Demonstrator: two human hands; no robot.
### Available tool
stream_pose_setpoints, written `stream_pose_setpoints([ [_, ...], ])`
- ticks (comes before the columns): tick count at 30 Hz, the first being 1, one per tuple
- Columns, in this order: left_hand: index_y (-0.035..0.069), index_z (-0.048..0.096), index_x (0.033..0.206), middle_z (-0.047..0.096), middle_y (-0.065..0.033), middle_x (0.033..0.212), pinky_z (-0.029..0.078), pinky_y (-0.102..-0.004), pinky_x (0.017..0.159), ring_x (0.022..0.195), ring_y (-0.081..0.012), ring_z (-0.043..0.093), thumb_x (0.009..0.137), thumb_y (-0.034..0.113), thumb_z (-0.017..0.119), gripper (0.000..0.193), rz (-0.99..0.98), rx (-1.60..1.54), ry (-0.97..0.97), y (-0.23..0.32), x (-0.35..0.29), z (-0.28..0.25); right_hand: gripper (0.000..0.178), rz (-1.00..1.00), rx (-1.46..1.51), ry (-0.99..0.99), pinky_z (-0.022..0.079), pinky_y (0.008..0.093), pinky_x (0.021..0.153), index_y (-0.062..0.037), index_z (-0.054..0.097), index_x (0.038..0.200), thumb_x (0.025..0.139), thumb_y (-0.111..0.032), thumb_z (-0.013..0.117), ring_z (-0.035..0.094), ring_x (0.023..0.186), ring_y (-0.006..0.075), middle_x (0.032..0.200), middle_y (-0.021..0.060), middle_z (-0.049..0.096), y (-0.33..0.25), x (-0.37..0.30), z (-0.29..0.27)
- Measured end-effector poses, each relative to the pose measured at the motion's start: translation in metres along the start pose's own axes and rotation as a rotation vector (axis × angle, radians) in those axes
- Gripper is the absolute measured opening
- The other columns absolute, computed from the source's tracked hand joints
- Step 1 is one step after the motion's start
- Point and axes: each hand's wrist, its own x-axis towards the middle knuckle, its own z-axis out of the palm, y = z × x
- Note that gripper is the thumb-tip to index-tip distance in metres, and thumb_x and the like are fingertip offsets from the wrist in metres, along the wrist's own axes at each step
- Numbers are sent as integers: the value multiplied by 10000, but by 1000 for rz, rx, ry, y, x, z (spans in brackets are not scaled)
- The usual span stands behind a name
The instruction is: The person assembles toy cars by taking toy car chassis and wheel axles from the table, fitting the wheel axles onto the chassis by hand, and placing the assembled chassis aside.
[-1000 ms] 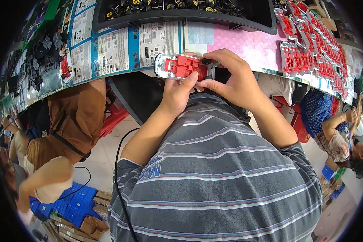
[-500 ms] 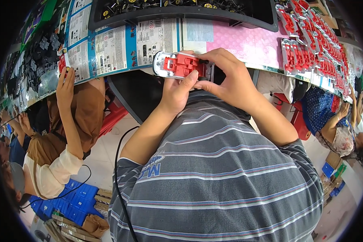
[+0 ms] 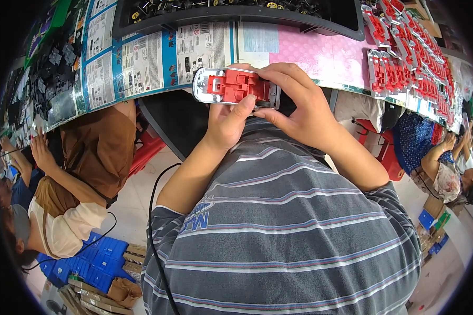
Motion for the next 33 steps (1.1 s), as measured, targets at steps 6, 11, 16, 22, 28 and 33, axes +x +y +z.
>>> stream_pose_setpoints([
  [6, -15, 315, 1461, 497, -159, 1347, 453, -402, 1048, 1238, -250, 536, 956, 228, 630, 643, -61, 49, 4, 1, 0, 1, 596, 75, 46, -22, 503, 403, 938, -3, 612, 1234, 717, -170, 858, 617, 1097, 349, 1201, 166, 630, 1, -1, -5],
  [11, 13, 373, 1424, 567, -115, 1258, 513, -360, 918, 1086, -190, 610, 980, 177, 609, 529, -65, 16, 61, 0, 3, 6, 548, 39, 72, 142, 526, 401, 863, -3, 635, 1178, 691, -139, 848, 629, 1012, 349, 1105, 165, 651, 4, -4, -8],
  [16, 18, 398, 1384, 613, -122, 1089, 546, -329, 741, 805, -182, 618, 987, 200, 591, 477, -62, 15, 59, -1, 0, 1, 470, 151, -77, 450, 525, 320, 815, -21, 636, 1188, 790, -181, 826, 648, 968, 203, 1106, 109, 661, 41, 4, -61],
  [22, 29, 404, 1381, 607, -114, 1077, 533, -314, 715, 805, -174, 611, 991, 179, 585, 455, -86, -16, 89, -3, -4, 2, 526, 508, -448, 549, 527, 262, 714, -12, 651, 1243, 881, -378, 759, 682, 851, 127, 1025, 119, 734, 86, 58, -156],
  [28, 43, 390, 1407, 604, -119, 1130, 541, -317, 719, 808, -178, 615, 986, 179, 597, 489, -108, -7, 62, -4, -2, 5, 501, 548, -472, 563, 552, 337, 711, 58, 605, 1234, 879, -263, 754, 701, 823, 233, 988, 200, 722, 113, 102, -210],
  [33, 47, 388, 1415, 580, -127, 1214, 565, -330, 735, 896, -197, 633, 986, 167, 594, 491, -103, -6, 53, -9, 1, -3, 459, 212, -609, 393, 537, 396, 858, 15, 650, 1197, 780, -136, 770, 678, 970, 338, 1140, 217, 676, 99, 110, -188],
])
